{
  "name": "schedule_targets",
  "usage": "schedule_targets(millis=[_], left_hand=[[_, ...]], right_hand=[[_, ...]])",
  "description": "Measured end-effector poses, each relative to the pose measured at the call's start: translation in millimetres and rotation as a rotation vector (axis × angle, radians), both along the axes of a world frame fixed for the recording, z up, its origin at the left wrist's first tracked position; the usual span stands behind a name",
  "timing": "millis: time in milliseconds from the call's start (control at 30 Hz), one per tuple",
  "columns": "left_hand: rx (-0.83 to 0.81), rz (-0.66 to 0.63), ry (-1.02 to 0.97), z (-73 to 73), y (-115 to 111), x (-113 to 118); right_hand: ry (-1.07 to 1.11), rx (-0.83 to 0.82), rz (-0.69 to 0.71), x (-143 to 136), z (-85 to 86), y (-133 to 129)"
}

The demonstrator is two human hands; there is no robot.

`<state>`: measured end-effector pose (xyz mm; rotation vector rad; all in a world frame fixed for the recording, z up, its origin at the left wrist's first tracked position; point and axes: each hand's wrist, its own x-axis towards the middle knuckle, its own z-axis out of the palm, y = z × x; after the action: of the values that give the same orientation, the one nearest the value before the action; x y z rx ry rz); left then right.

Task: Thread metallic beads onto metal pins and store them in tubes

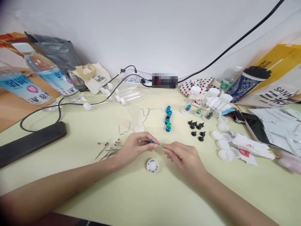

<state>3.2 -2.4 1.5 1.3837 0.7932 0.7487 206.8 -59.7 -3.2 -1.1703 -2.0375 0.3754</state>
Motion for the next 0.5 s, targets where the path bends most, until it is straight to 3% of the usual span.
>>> schedule_targets(millis=[100,167,367,500], left_hand=[[0.014,-0.020,0.009,-0.4,-0.3,-0.2],[0.019,-0.029,0.015,-1.1,0.2,-0.5],[-0.032,-0.009,-0.008,-2.7,2.6,-1.3],[-0.038,-0.025,-0.013,-3.1,2.4,-1.3]], right_hand=[[0.204,-0.289,-0.024,-1.4,-0.4,-0.6],[0.243,-0.341,-0.044,-1.3,-2.3,-0.2],[-0.137,0.161,-0.145,0.3,-5.0,1.5],[-0.202,0.262,-0.111,0.3,-1.5,1.0]])
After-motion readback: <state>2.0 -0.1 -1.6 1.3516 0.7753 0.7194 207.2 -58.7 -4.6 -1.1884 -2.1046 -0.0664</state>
